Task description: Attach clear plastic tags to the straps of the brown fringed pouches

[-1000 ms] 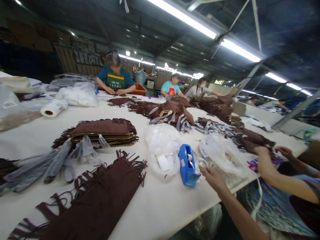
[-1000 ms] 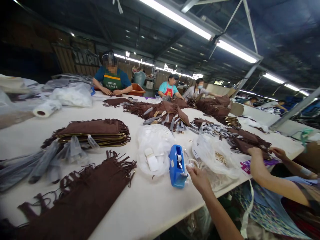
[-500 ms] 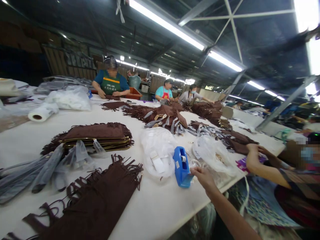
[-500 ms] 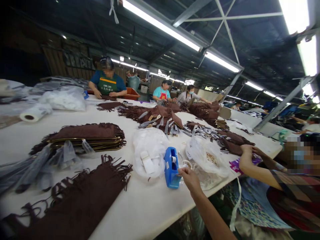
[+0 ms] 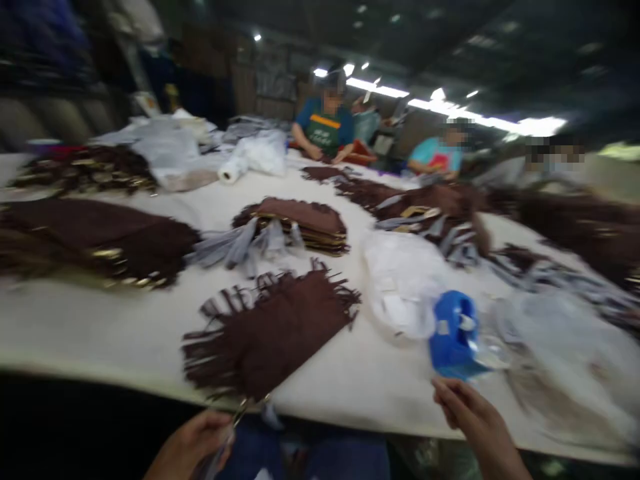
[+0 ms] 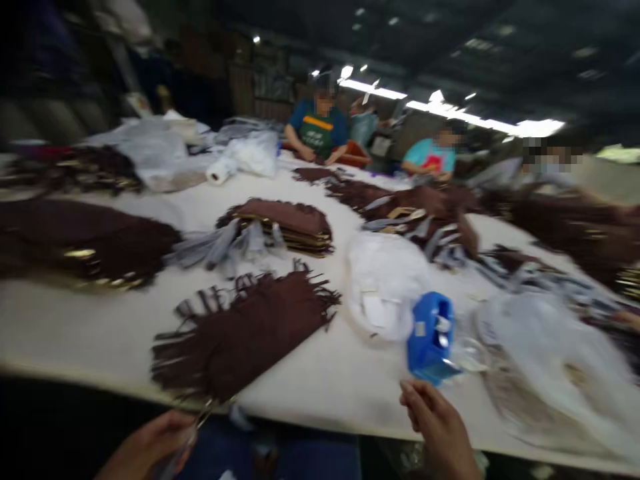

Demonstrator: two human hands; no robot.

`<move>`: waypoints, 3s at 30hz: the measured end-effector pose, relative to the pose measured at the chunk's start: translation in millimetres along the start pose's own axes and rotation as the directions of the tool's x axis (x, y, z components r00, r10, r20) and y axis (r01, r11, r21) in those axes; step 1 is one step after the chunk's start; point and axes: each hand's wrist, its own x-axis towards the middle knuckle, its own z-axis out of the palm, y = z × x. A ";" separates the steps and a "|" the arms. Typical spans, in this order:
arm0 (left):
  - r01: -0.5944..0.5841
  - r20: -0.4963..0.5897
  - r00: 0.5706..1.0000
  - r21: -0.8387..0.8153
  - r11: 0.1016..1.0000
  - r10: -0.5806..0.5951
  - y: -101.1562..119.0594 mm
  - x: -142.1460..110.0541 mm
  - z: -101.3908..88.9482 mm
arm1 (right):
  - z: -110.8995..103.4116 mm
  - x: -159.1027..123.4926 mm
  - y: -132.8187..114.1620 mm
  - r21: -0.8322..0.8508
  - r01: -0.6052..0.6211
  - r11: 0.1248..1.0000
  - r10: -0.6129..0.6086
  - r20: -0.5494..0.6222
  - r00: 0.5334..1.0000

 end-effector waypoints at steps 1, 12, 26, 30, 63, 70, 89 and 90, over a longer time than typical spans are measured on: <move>-0.003 0.171 0.985 -0.051 0.999 0.012 -7.9 2.4 -7.1 | 15.8 -8.0 -7.8 -0.009 0.054 0.998 -0.054 0.064 0.996; -0.011 0.302 0.948 -0.288 0.958 0.102 -38.9 19.7 -31.9 | 228.5 -111.3 -74.4 0.195 0.221 0.956 -0.285 0.802 0.526; -0.171 0.300 0.919 -0.284 0.943 0.257 -39.5 31.0 -36.0 | 268.3 -112.9 -72.3 0.147 0.483 0.863 -0.396 0.790 0.468; -0.182 0.277 0.926 -0.271 0.945 0.258 -39.9 26.9 -36.4 | 271.4 -114.5 -75.0 0.093 0.516 0.851 -0.378 0.791 0.481; -0.143 0.204 0.959 -0.251 0.957 0.197 -51.4 22.5 -33.9 | 264.0 -116.6 -79.0 -0.049 0.546 0.836 -0.285 0.811 0.510; -0.226 0.210 0.943 -0.165 0.960 0.258 -49.7 24.5 -36.2 | 265.1 -120.6 -77.4 -0.082 0.584 0.808 -0.306 0.788 0.534; -0.281 0.261 0.919 -0.097 0.955 0.297 -52.9 22.9 -39.3 | 266.5 -123.3 -67.1 -0.062 0.574 0.817 -0.345 0.745 0.571; -0.282 0.262 0.918 -0.092 0.955 0.296 -52.6 22.8 -39.6 | 266.4 -123.2 -67.1 -0.065 0.581 0.811 -0.347 0.747 0.568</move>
